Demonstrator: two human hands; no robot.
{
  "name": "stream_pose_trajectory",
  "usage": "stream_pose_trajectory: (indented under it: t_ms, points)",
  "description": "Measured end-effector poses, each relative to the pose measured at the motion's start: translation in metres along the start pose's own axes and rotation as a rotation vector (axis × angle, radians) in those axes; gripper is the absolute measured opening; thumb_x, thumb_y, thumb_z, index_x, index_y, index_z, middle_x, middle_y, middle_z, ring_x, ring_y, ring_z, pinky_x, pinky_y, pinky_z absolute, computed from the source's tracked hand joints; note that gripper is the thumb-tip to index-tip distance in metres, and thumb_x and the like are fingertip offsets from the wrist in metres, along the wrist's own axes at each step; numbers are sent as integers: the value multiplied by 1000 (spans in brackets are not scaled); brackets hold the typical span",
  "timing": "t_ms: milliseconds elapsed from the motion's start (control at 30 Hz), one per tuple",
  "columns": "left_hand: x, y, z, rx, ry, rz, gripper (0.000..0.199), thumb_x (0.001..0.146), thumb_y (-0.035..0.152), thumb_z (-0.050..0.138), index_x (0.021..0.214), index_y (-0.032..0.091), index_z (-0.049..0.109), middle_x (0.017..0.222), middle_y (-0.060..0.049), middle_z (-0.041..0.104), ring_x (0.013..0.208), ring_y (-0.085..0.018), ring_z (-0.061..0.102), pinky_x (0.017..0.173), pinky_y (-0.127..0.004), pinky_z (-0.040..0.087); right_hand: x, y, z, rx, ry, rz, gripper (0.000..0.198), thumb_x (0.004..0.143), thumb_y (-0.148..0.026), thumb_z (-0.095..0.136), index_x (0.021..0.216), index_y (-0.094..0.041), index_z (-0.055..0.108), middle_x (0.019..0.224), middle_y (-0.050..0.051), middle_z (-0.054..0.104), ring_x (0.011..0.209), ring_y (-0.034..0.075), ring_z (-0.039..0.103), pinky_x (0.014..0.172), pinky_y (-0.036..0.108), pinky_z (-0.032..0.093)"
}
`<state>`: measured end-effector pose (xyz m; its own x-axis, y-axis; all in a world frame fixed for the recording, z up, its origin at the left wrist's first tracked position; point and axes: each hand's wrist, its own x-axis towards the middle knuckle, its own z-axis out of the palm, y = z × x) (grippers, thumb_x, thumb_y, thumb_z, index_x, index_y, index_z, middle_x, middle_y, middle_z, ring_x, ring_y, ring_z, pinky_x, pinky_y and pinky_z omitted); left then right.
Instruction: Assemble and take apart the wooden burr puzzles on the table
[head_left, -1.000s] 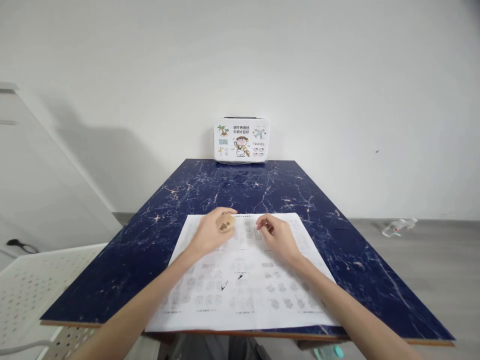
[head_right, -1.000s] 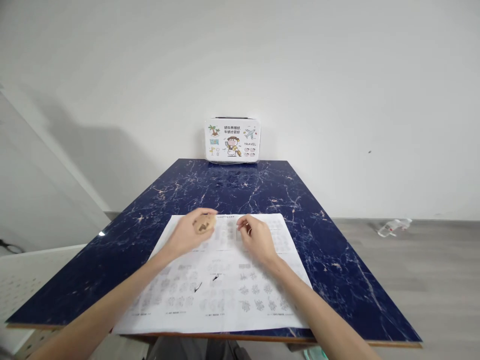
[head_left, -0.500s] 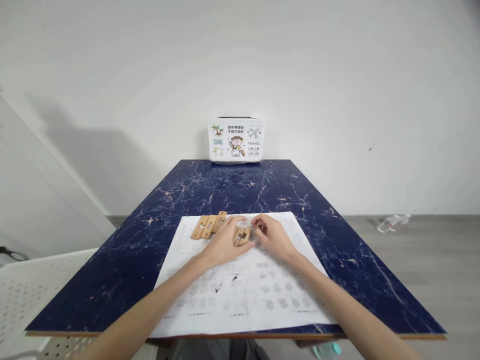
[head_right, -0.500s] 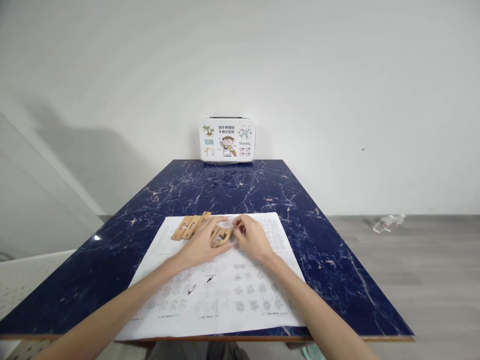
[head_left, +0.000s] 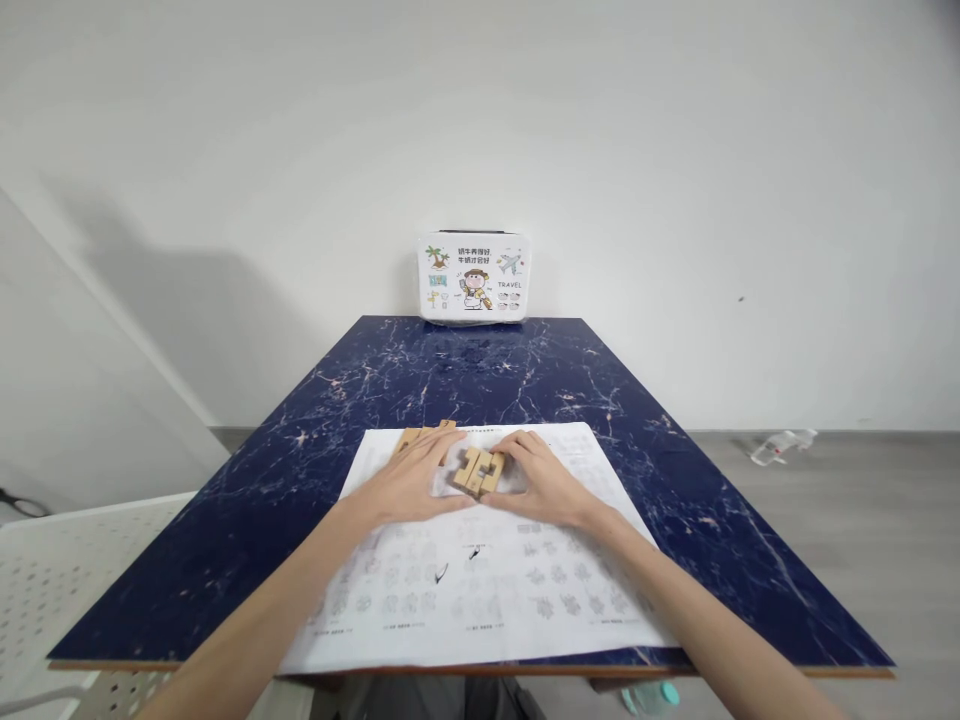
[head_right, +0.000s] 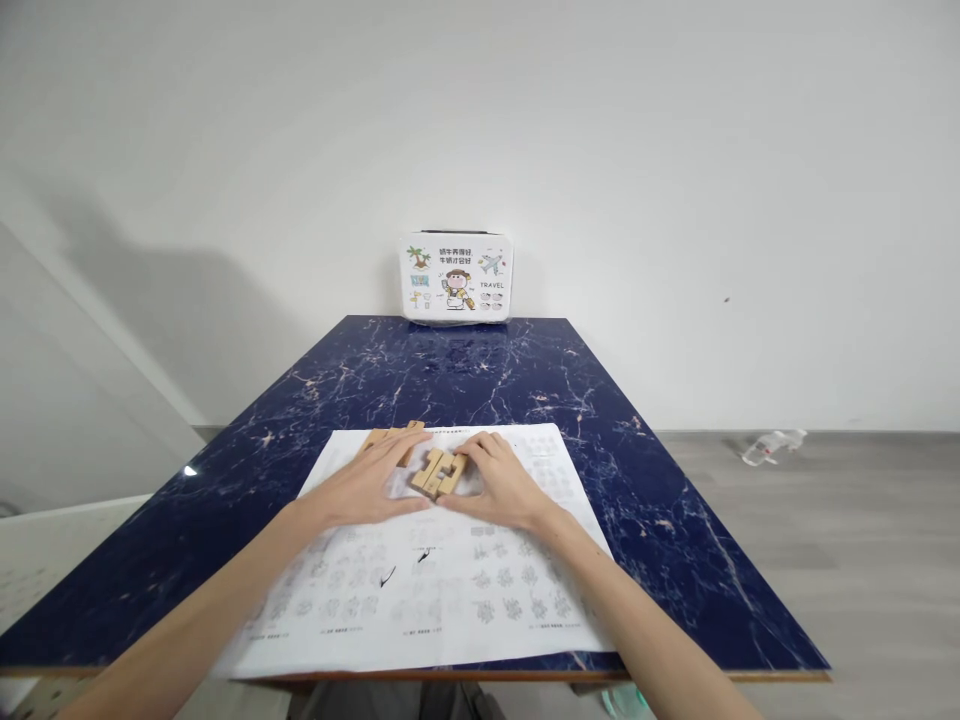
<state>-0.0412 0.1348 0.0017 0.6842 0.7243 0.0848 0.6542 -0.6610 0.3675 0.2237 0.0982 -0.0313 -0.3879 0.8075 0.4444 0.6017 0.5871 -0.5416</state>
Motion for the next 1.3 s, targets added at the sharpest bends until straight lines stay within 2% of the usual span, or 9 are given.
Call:
stream_pose_trajectory:
  t_ms: [100, 233, 433, 600, 800, 933, 1100, 1200, 1300]
  points:
    - [-1, -5, -2, 30, -6, -26, 95, 82, 72, 68, 160, 27, 34, 170, -12, 32, 157, -37, 26, 123, -54, 27, 0, 0, 0, 4, -12, 0, 55, 81, -47, 83, 126, -21, 64, 118, 12, 63, 112, 32, 58, 98, 49, 50]
    - [-5, -6, -13, 81, 2, -91, 96, 78, 72, 71, 156, 27, 41, 164, -13, 43, 150, -39, 39, 115, -51, 39, 0, -2, 0, 31, -34, 23, 58, 82, -43, 83, 132, -22, 63, 121, 12, 63, 115, 32, 58, 100, 49, 50]
    - [-5, -5, -17, 139, 82, -17, 88, 76, 73, 74, 145, 22, 52, 145, -15, 60, 141, -39, 48, 115, -53, 37, 1, -7, -2, 161, -28, 54, 59, 81, -34, 83, 134, -24, 60, 128, 11, 63, 119, 29, 59, 105, 49, 49]
    - [1, 0, -2, 37, 83, 68, 78, 83, 66, 74, 145, 27, 50, 151, -11, 55, 142, -34, 47, 116, -49, 38, 5, -7, -2, 302, -18, 117, 54, 78, -26, 81, 129, -25, 61, 125, 10, 63, 104, 24, 64, 89, 41, 56]
    - [3, 6, 2, -65, 60, 71, 61, 88, 59, 72, 139, 30, 56, 144, -8, 61, 136, -33, 53, 112, -48, 42, 6, -7, -2, 622, -8, 248, 59, 76, -26, 81, 127, -23, 53, 118, 9, 69, 108, 24, 67, 94, 43, 55]
    - [2, 13, -7, -128, 78, 29, 60, 83, 57, 78, 133, 31, 59, 139, -7, 64, 132, -35, 56, 108, -49, 45, 6, -11, -7, 665, -6, 303, 59, 76, -31, 83, 126, -24, 52, 113, 9, 71, 104, 24, 67, 93, 43, 54]
    - [1, 19, -13, -238, 198, 16, 62, 79, 50, 84, 130, 30, 56, 137, -7, 60, 125, -31, 59, 104, -47, 47, 6, -8, -8, 714, -13, 338, 65, 79, -38, 81, 132, -25, 47, 111, 10, 71, 99, 25, 68, 77, 38, 56]
    - [2, 18, -10, -301, 283, 53, 59, 78, 48, 85, 127, 29, 57, 132, -6, 60, 114, -27, 62, 102, -45, 49, 6, -6, -8, 767, -27, 313, 67, 80, -36, 81, 135, -26, 45, 111, 8, 71, 99, 24, 69, 78, 38, 57]
    - [5, 17, -7, -355, 334, 45, 65, 78, 43, 86, 132, 28, 55, 129, -7, 60, 109, -25, 63, 98, -43, 51, 6, -7, -10, 821, -49, 274, 67, 80, -35, 81, 136, -28, 45, 117, 8, 70, 102, 24, 69, 83, 40, 57]
